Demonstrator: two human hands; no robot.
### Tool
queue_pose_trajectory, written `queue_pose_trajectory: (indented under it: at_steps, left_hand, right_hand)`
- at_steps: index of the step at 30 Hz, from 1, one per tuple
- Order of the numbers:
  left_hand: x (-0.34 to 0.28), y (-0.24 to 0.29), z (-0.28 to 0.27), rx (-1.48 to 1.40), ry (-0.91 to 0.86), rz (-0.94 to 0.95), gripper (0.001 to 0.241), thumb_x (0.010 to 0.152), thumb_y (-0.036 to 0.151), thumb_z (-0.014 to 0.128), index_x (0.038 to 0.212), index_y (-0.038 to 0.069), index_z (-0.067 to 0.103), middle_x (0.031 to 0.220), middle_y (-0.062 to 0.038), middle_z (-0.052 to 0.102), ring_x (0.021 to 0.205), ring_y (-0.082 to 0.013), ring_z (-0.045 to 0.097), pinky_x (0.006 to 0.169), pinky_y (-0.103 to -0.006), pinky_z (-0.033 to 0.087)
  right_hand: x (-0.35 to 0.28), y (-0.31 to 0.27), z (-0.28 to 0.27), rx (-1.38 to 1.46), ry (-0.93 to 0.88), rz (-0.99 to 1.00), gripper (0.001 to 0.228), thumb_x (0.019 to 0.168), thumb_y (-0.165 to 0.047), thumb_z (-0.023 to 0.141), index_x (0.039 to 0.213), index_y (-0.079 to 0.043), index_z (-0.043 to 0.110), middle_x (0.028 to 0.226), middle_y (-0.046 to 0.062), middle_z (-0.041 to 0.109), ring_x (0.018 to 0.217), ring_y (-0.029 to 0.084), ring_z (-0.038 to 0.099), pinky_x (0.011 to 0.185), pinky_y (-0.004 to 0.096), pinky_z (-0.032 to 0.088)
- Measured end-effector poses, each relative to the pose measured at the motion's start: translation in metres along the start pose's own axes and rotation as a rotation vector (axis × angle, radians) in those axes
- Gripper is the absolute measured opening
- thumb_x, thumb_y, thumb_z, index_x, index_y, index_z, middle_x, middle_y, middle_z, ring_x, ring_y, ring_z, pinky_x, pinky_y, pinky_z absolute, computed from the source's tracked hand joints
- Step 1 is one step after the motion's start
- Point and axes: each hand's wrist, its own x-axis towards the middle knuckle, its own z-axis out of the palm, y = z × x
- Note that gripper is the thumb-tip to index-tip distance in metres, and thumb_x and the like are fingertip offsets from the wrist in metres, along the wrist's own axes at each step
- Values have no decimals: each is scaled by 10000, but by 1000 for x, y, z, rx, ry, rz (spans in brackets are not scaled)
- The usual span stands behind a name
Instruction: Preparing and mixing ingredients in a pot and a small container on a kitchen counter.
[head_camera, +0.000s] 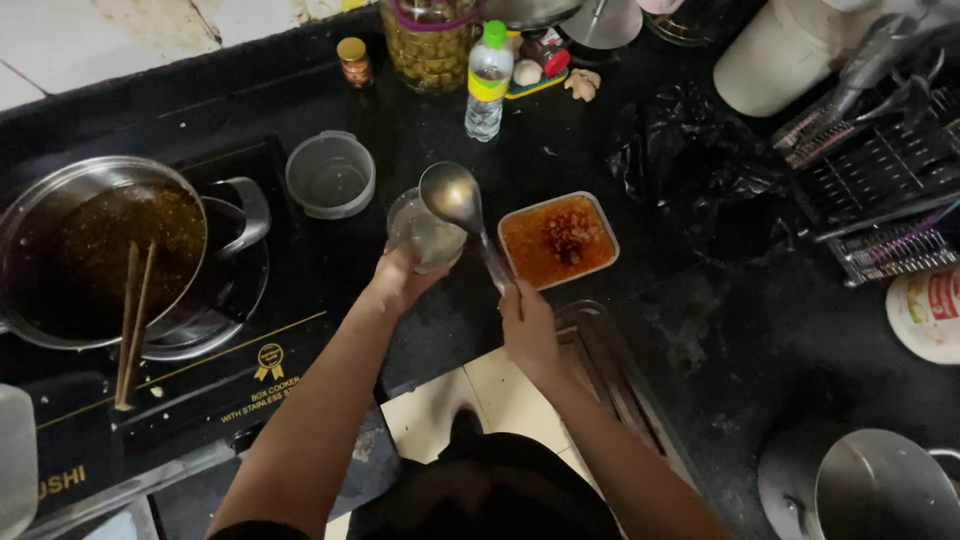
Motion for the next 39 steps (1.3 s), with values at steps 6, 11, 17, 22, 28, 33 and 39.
queue_pose_trajectory:
  at_steps: [6, 11, 17, 22, 28, 33, 39]
  left_hand:
    - [-41, -2, 12, 45, 85, -37, 458, 1005, 142, 447, 1463, 141, 457, 1354, -171, 621, 1142, -392, 667, 780, -528, 626]
    - [-97, 1, 18, 46, 117, -88, 499, 970, 94, 438, 1460, 185, 426, 1360, -147, 603, 1140, -378, 677, 781, -494, 639]
    - [-177, 17, 29, 114, 86, -153, 458, 1015, 182, 426, 1471, 145, 404, 1417, -143, 576, 1147, -361, 676, 783, -460, 649]
    - [-237, 28, 32, 133, -1, -171, 489, 1009, 139, 393, 1497, 139, 370, 1439, -200, 558, 1124, -382, 682, 811, -444, 659]
    - [-289, 37, 34, 127, 26, -185, 710, 817, 79, 491, 1488, 165, 274, 1459, -183, 463, 1114, -492, 673, 864, -490, 641]
    - [-337, 64, 34, -1, -81, -112, 779, 805, 203, 604, 1499, 248, 252, 1456, -113, 471, 1189, -358, 646, 926, -507, 600]
    - [-385, 100, 30, -54, -124, -79, 858, 792, 164, 619, 1539, 280, 214, 1413, -204, 511, 1157, -351, 651, 950, -468, 607]
  right_hand:
    - [-1, 28, -6, 337, -98, 58, 344, 1138, -232, 450, 913, 7, 555, 722, 93, 578, 566, 141, 481, 541, 349, 409]
    - [-9, -10, -11, 470, -61, 94, 331, 1106, -251, 447, 1106, 17, 641, 1040, 123, 709, 861, 196, 690, 772, 349, 572]
    - [9, -25, -1, 621, -48, 155, 433, 1079, -305, 427, 1375, -10, 539, 1384, 132, 649, 1251, 250, 655, 1040, 363, 519]
    - [6, -43, 14, 674, -54, 334, 395, 1072, -326, 475, 1329, -37, 558, 1260, 134, 695, 1139, 232, 687, 908, 360, 539]
    - [-24, -65, 20, 730, -126, 241, 308, 1066, -223, 510, 1174, 26, 658, 1028, 62, 698, 894, 137, 656, 788, 312, 538]
    - [-49, -109, 16, 748, -135, 270, 247, 1092, -182, 533, 1119, 51, 613, 974, 81, 684, 853, 148, 639, 736, 319, 548]
    - [-57, -163, 18, 673, -163, 188, 247, 1047, -165, 512, 1167, -9, 661, 1078, 36, 730, 940, 112, 680, 815, 269, 558]
